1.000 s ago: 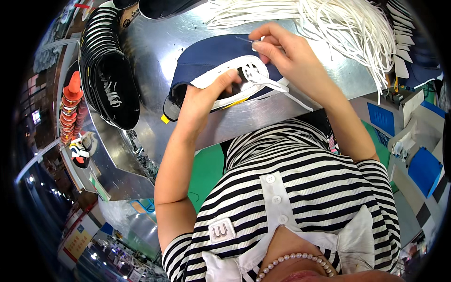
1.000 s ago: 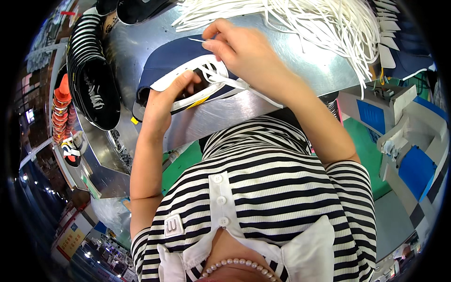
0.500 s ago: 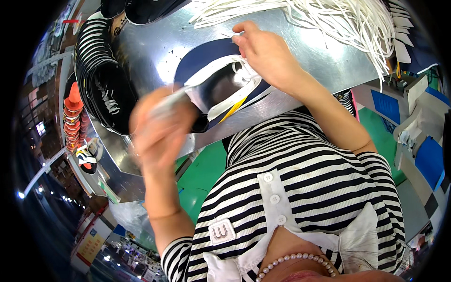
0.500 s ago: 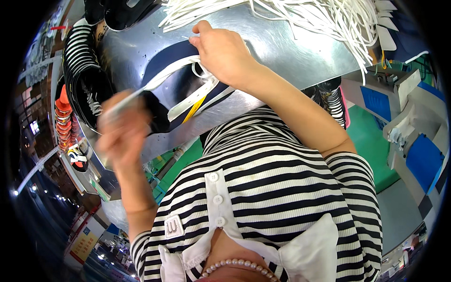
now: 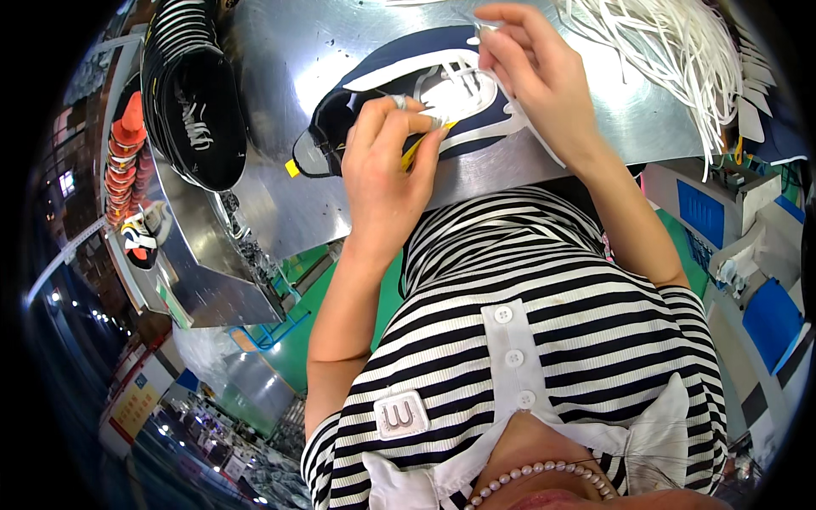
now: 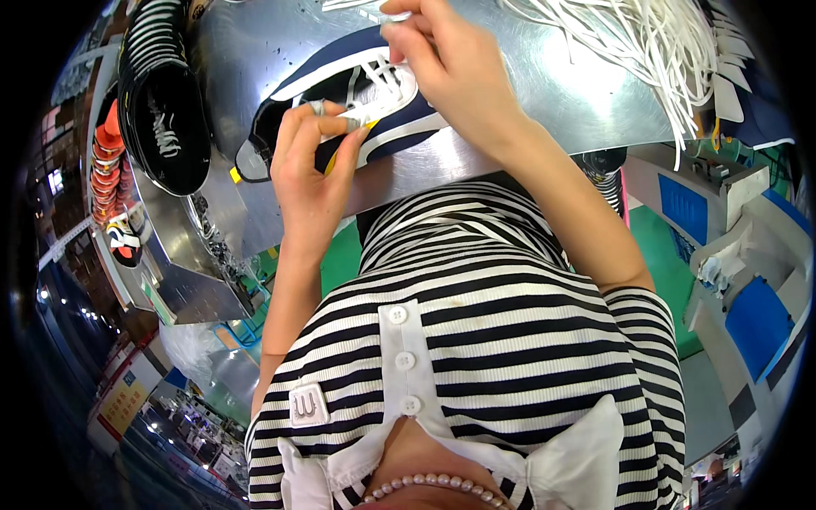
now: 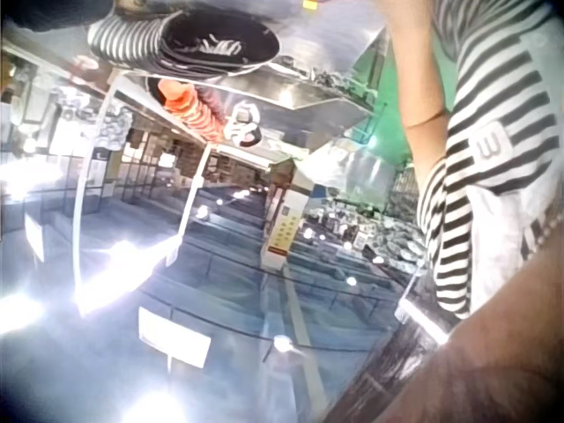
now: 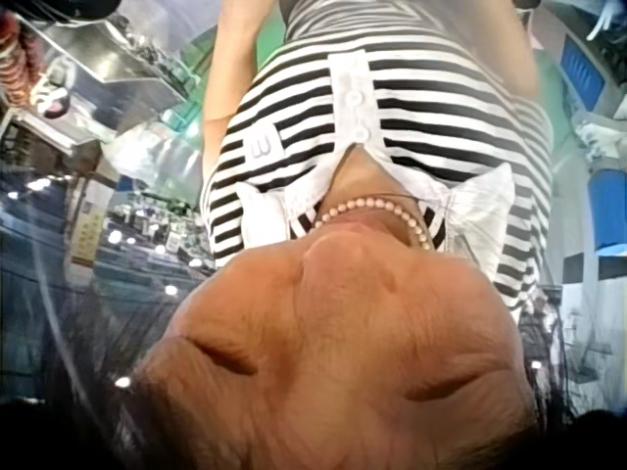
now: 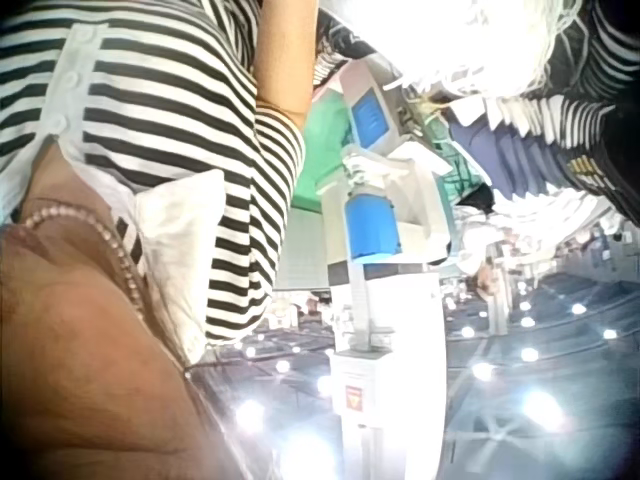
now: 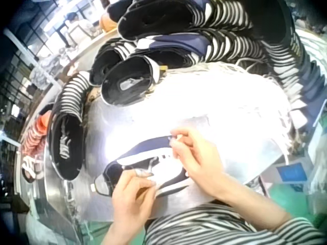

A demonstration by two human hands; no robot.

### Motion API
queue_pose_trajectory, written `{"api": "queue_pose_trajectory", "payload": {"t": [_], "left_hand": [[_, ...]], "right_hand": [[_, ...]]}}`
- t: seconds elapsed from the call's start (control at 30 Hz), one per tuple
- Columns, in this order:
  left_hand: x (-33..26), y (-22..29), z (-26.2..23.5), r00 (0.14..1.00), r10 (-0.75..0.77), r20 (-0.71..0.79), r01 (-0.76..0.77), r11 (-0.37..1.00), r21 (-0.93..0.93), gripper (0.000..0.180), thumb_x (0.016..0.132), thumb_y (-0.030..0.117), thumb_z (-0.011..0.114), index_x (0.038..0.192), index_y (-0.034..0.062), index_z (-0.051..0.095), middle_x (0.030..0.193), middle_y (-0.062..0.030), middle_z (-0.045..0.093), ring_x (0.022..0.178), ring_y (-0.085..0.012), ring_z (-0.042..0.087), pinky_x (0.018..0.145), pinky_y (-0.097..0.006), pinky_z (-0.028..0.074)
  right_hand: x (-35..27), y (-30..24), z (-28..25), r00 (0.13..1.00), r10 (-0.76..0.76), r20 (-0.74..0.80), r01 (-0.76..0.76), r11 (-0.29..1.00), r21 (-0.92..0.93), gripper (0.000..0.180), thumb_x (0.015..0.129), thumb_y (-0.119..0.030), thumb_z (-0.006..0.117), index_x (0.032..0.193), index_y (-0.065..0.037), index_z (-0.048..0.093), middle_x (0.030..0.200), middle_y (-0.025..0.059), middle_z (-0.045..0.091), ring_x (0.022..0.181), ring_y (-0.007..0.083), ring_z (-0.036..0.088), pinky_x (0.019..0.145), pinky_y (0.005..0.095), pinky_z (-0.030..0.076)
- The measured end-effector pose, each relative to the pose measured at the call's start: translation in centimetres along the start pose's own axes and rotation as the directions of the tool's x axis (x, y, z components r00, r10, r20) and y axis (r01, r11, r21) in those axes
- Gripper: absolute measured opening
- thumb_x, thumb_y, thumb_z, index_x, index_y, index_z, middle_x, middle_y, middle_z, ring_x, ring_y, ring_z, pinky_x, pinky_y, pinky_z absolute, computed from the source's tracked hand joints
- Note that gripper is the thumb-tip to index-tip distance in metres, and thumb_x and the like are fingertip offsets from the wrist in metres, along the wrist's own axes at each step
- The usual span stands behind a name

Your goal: The person threads white shoelaces through the eyelets of a blue and white sneaker, pulling them tight and arranging them neatly. They repeat this process for a second shoe, ensuring the laces are properly aligned and secured.

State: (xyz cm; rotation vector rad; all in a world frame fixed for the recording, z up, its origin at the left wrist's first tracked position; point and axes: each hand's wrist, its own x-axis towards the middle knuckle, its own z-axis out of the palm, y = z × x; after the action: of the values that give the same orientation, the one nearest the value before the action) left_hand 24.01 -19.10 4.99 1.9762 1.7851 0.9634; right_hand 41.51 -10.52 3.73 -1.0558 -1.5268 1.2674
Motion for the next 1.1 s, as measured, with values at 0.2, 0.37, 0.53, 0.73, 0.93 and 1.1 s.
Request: {"api": "queue_pose_trajectory", "payload": {"t": [0.2,0.37,0.53,0.73,0.93,1.1], "left_hand": [[1.2,0.5,-0.1,0.993,-0.120,-0.018,0.120,0.993,0.006,0.024,0.078,0.016,0.080,0.088,0.0017,0.064,0.086,-0.0142,0.066,0.073,-0.0315,0.065,0.064,-0.037,0.051],[1.2,0.6,-0.1,0.992,-0.126,0.004,0.126,0.992,0.030,0.026,0.078,0.020,0.081,0.088,0.0017,0.066,0.079,-0.0126,0.067,0.067,-0.0294,0.066,0.060,-0.036,0.050],[1.0,0.0,0.0,1.000,0.006,0.011,-0.006,1.000,0.023,0.022,0.079,0.016,0.080,0.089,0.0023,0.066,0.078,-0.0119,0.068,0.062,-0.0278,0.065,0.055,-0.034,0.049],[0.8,-1.2,0.5,0.977,0.209,0.036,-0.208,0.978,-0.015,0.015,0.082,0.009,0.076,0.091,0.0029,0.065,0.074,-0.0100,0.066,0.057,-0.0259,0.063,0.051,-0.034,0.046],[0.3,-1.7,0.5,0.992,0.122,0.004,-0.122,0.990,-0.073,0.016,0.083,0.010,0.076,0.092,0.0026,0.065,0.070,-0.0106,0.064,0.053,-0.0236,0.060,0.050,-0.033,0.044],[0.3,-1.1,0.8,0.982,0.183,0.035,-0.179,0.979,-0.093,0.014,0.084,0.006,0.074,0.093,0.0026,0.065,0.073,-0.0109,0.066,0.056,-0.0245,0.062,0.051,-0.032,0.045]], "right_hand": [[-4.7,-0.4,-0.7,0.982,0.003,0.188,0.033,0.982,-0.186,0.027,0.096,-0.019,0.060,0.119,-0.005,0.053,0.078,0.0092,0.067,0.068,0.0242,0.067,0.061,0.0324,0.050],[-4.8,-0.1,-0.8,0.971,0.045,0.237,0.018,0.966,-0.259,0.025,0.095,-0.015,0.060,0.116,-0.005,0.052,0.076,0.0098,0.067,0.068,0.0292,0.067,0.062,0.0376,0.050],[-4.1,-1.1,-0.5,0.965,0.115,0.237,-0.044,0.957,-0.288,0.026,0.094,-0.015,0.060,0.114,-0.003,0.049,0.074,0.0099,0.066,0.067,0.0297,0.066,0.061,0.0389,0.050],[-5.0,-0.3,1.5,0.984,0.063,0.165,0.025,0.876,-0.481,0.025,0.095,-0.016,0.061,0.109,-0.003,0.045,0.066,0.0105,0.063,0.061,0.0330,0.064,0.054,0.0431,0.048],[-4.5,0.3,0.3,0.977,0.061,0.206,0.043,0.884,-0.465,0.026,0.095,-0.020,0.060,0.110,-0.004,0.046,0.066,0.0119,0.063,0.061,0.0333,0.065,0.052,0.0436,0.047],[-5.0,0.1,2.3,0.981,-0.037,0.190,0.140,0.811,-0.568,0.027,0.094,-0.020,0.059,0.110,-0.002,0.046,0.070,0.0142,0.065,0.063,0.0345,0.065,0.053,0.0432,0.048]]}}
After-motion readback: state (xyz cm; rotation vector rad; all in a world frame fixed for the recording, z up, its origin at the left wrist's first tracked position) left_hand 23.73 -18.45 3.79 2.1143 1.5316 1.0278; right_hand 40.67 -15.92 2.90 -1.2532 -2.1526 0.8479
